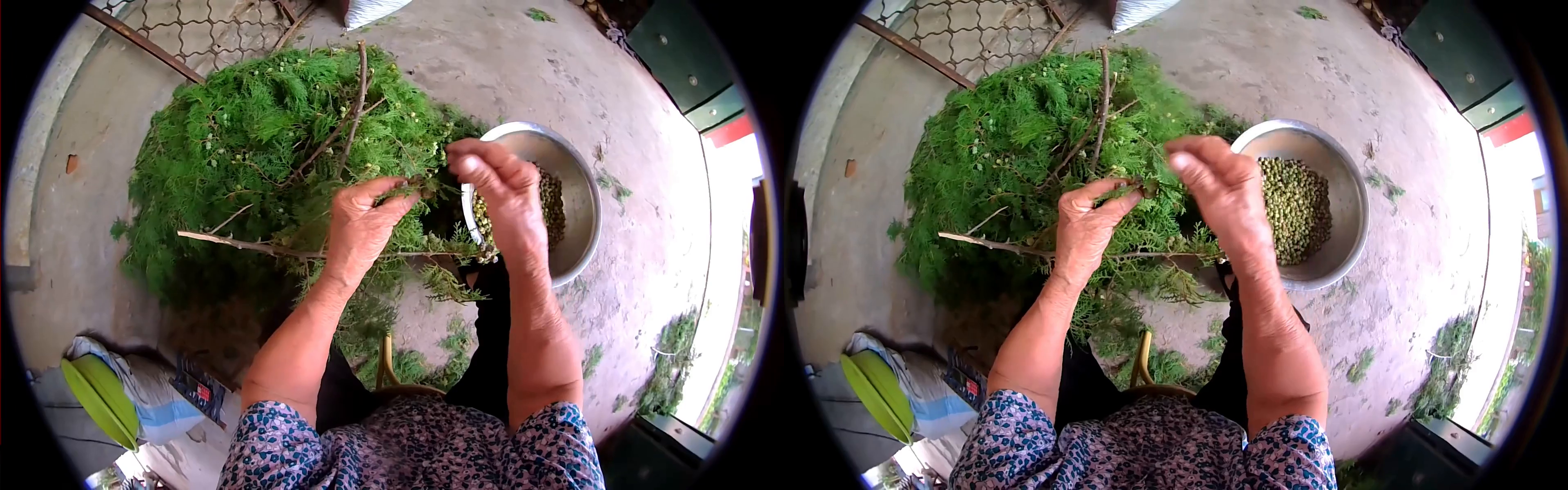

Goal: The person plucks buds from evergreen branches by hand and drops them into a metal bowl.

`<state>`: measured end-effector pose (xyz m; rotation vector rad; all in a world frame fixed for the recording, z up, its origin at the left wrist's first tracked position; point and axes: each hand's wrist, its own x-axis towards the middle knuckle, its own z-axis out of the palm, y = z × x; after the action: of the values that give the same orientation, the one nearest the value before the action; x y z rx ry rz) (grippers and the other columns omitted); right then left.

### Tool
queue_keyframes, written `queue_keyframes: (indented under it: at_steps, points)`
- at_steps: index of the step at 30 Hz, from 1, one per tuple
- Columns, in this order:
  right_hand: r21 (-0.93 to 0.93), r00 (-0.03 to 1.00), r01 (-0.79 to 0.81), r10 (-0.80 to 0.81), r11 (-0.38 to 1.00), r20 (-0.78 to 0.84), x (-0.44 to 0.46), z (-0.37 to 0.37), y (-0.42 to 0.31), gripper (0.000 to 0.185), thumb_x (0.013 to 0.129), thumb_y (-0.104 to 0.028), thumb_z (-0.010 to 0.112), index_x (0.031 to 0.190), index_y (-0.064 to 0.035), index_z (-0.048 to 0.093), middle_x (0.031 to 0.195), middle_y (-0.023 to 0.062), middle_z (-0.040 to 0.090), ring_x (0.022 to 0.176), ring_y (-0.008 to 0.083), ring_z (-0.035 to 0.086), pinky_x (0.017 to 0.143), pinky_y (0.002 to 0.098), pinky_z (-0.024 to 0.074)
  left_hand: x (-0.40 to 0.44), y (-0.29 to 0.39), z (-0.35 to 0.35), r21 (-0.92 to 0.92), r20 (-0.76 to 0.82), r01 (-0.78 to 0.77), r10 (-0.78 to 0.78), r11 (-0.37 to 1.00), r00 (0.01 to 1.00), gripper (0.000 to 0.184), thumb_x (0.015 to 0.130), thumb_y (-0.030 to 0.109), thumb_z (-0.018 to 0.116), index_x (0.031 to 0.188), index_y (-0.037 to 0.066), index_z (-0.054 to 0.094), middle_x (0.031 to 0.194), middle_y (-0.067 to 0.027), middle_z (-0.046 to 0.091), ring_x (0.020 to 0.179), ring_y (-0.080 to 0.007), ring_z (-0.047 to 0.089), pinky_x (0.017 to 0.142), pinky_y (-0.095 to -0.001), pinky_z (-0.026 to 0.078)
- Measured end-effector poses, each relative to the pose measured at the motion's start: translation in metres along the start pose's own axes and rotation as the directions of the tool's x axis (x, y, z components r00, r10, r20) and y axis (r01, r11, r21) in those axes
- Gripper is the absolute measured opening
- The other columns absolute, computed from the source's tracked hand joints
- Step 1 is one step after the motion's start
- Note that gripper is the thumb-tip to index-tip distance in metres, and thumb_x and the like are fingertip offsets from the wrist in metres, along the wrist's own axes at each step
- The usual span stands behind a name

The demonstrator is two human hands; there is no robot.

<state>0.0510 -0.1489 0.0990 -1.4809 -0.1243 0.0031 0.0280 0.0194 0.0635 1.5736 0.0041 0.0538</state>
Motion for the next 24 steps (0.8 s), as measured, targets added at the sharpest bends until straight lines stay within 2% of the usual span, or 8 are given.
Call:
queue_keyframes:
  at_steps: [1,4,7,9,13,17,20,24]
  points:
    - [-0.119,0.997,0.037,-0.029,0.992,0.066,-0.002,0.007,0.003,0.019,0.082,-0.016,0.062,0.095,-0.0019,0.063,0.086,0.0077,0.063,0.079,0.0168,0.059,0.073,0.0287,0.0463,-0.001,0.005,-0.002,0.066,0.029,0.050,-0.052,0.997,0.998,0.016,0.077,0.000,0.064,0.093,0.000,0.066,0.079,-0.0009,0.063,0.070,-0.0053,0.054,0.063,-0.0194,0.044]
    - [-0.394,0.979,0.141,-0.068,0.908,0.193,-0.004,0.017,0.017,0.023,0.081,-0.015,0.063,0.098,0.0008,0.061,0.086,0.0141,0.062,0.079,0.0216,0.060,0.070,0.0309,0.0460,-0.002,0.008,-0.003,0.133,0.039,0.036,-0.042,0.990,0.998,0.016,0.077,0.000,0.064,0.092,-0.001,0.066,0.080,-0.0015,0.064,0.070,-0.0052,0.054,0.062,-0.0198,0.044]
    - [-0.316,0.983,0.109,-0.055,0.943,0.175,-0.007,0.022,0.015,0.020,0.083,-0.014,0.059,0.095,0.0021,0.062,0.079,0.0108,0.063,0.073,0.0188,0.058,0.068,0.0299,0.0448,-0.002,0.005,-0.006,0.164,0.061,0.001,-0.011,0.986,0.998,0.014,0.077,0.000,0.064,0.091,-0.001,0.066,0.079,-0.0011,0.064,0.069,-0.0052,0.054,0.062,-0.0200,0.044]
    - [-0.053,0.959,-0.262,0.266,0.964,0.098,-0.008,0.025,0.005,0.020,0.085,-0.016,0.056,0.089,0.0035,0.062,0.073,0.0065,0.061,0.066,0.0136,0.053,0.065,0.0271,0.0423,-0.003,0.007,-0.005,0.091,0.071,0.043,-0.049,0.995,0.996,0.014,0.076,0.000,0.064,0.090,-0.001,0.066,0.078,-0.0011,0.064,0.068,-0.0052,0.054,0.061,-0.0201,0.044]
    - [0.264,0.870,-0.484,0.491,0.834,0.044,-0.007,0.027,0.009,0.022,0.085,-0.019,0.057,0.082,0.0019,0.062,0.071,0.0035,0.059,0.064,0.0099,0.048,0.063,0.0246,0.0389,-0.005,0.012,-0.005,0.045,0.108,0.121,-0.125,0.992,0.986,0.014,0.076,0.000,0.065,0.090,0.000,0.067,0.078,-0.0014,0.064,0.069,-0.0051,0.054,0.062,-0.0200,0.044]
    - [0.404,0.934,-0.326,0.357,0.855,-0.002,-0.005,0.034,0.022,0.018,0.085,-0.016,0.056,0.088,0.0003,0.060,0.077,0.0041,0.059,0.068,0.0112,0.050,0.066,0.0251,0.0400,0.001,0.006,-0.003,-0.051,0.101,0.134,-0.129,0.990,0.987,0.015,0.075,0.000,0.065,0.090,-0.001,0.066,0.079,-0.0031,0.065,0.071,-0.0071,0.057,0.066,-0.0208,0.047]
    - [0.535,0.917,-0.381,0.383,0.754,0.114,0.000,0.028,0.018,0.016,0.085,-0.013,0.053,0.094,-0.0004,0.057,0.083,0.0052,0.059,0.074,0.0118,0.051,0.071,0.0251,0.0414,0.003,0.001,-0.003,-0.041,0.084,0.177,-0.173,0.983,0.981,0.015,0.075,-0.001,0.064,0.090,-0.002,0.066,0.080,-0.0042,0.065,0.072,-0.0081,0.058,0.068,-0.0204,0.047]
    - [0.335,0.948,-0.314,0.311,0.888,0.066,-0.001,0.026,0.019,0.014,0.084,-0.007,0.050,0.097,-0.0030,0.055,0.084,0.0045,0.058,0.077,0.0143,0.054,0.074,0.0271,0.0436,0.005,0.001,-0.005,-0.083,0.079,0.230,-0.223,0.970,0.972,0.017,0.074,-0.001,0.066,0.091,-0.002,0.065,0.079,-0.0045,0.065,0.069,-0.0068,0.057,0.064,-0.0192,0.046]
